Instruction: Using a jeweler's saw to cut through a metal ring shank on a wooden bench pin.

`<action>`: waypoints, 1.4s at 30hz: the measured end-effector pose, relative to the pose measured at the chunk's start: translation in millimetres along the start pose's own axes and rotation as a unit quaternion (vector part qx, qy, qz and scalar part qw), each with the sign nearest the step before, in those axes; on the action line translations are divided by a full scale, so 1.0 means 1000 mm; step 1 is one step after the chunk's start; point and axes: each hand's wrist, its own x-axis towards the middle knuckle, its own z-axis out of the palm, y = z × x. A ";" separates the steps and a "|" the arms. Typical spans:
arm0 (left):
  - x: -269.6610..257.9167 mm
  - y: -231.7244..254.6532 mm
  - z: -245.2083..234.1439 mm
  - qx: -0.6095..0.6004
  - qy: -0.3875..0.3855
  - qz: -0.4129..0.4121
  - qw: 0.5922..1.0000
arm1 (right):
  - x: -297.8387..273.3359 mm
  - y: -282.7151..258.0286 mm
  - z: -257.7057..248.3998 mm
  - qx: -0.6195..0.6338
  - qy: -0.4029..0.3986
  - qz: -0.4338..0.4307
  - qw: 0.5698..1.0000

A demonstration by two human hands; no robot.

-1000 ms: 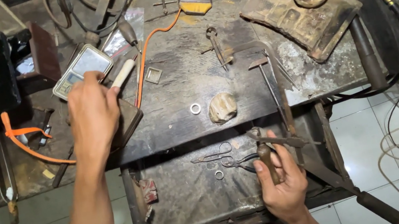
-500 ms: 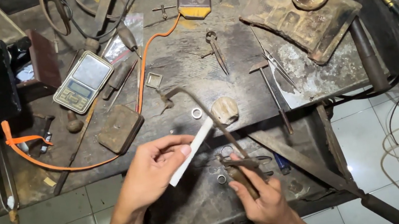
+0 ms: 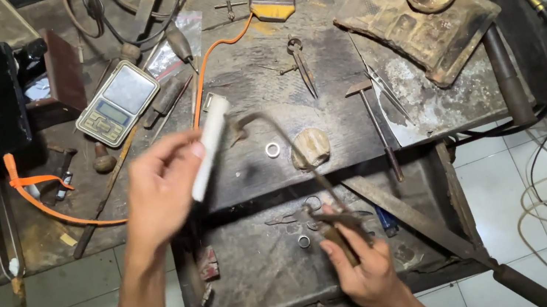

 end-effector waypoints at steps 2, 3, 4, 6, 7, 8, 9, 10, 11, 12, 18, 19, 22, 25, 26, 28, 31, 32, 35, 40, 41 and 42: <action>0.010 0.008 -0.010 0.103 0.054 0.062 0.991 | -0.005 0.009 -0.007 -0.007 0.003 0.018 1.000; 0.014 0.012 -0.015 0.206 0.107 0.122 0.965 | -0.008 0.012 -0.010 -0.011 0.005 0.037 0.999; 0.023 0.005 -0.018 0.205 0.107 0.121 0.965 | -0.003 0.011 -0.012 -0.012 0.005 0.037 0.999; 0.039 -0.013 -0.026 0.321 0.099 0.245 0.909 | 0.003 0.008 -0.015 -0.052 0.075 0.058 0.994; 0.038 -0.016 -0.024 0.322 0.099 0.245 0.909 | 0.003 0.009 -0.018 -0.051 0.075 0.059 0.994; 0.037 -0.019 -0.023 0.372 0.114 0.245 0.888 | 0.003 0.010 -0.022 -0.068 0.070 0.061 0.993; 0.038 -0.022 -0.023 0.421 0.129 0.245 0.863 | 0.004 0.011 -0.023 -0.083 0.066 0.062 0.992; 0.032 -0.013 -0.016 0.424 0.129 0.247 0.862 | 0.008 0.012 -0.024 -0.081 0.069 0.062 0.992; 0.024 -0.005 -0.007 0.396 0.125 0.286 0.864 | 0.009 0.011 -0.026 -0.073 0.068 0.068 0.993; 0.017 0.002 0.002 0.366 0.121 0.324 0.864 | 0.010 0.011 -0.028 -0.066 0.068 0.074 0.993; 0.006 -0.010 0.075 0.265 -0.084 0.359 0.891 | 0.015 0.006 -0.030 0.022 0.077 0.142 0.987; 0.007 -0.008 0.079 0.265 -0.085 0.358 0.891 | 0.014 0.004 -0.030 0.021 0.077 0.144 0.986; 0.009 0.005 0.094 0.102 -0.077 0.370 0.920 | 0.013 0.002 -0.032 0.003 0.091 0.175 0.980; 0.003 0.021 0.109 0.014 -0.034 0.331 0.943 | 0.013 -0.002 -0.029 0.051 0.046 0.187 0.980; 0.001 0.023 0.113 0.012 -0.033 0.328 0.944 | 0.013 -0.004 -0.026 0.080 0.047 0.204 0.974; -0.003 0.024 0.118 0.010 -0.032 0.322 0.946 | 0.016 -0.009 -0.022 0.110 0.047 0.224 0.967; -0.004 0.028 0.119 0.031 -0.010 0.328 0.944 | 0.020 -0.013 -0.014 0.039 0.047 0.165 0.984; -0.006 0.029 0.120 0.030 -0.001 0.324 0.946 | 0.018 -0.011 -0.010 -0.001 0.071 0.154 0.986; -0.007 0.030 0.120 0.027 0.003 0.323 0.946 | 0.018 -0.011 -0.002 -0.038 0.099 0.157 0.982; -0.008 0.031 0.119 0.022 0.002 0.308 0.951 | 0.018 -0.008 0.001 -0.025 0.109 0.186 0.976; -0.008 0.032 0.120 0.013 0.009 0.303 0.953 | 0.019 -0.008 0.001 -0.021 0.104 0.183 0.977; -0.008 0.032 0.121 0.004 0.016 0.297 0.955 | 0.020 -0.007 0.001 -0.018 0.100 0.181 0.978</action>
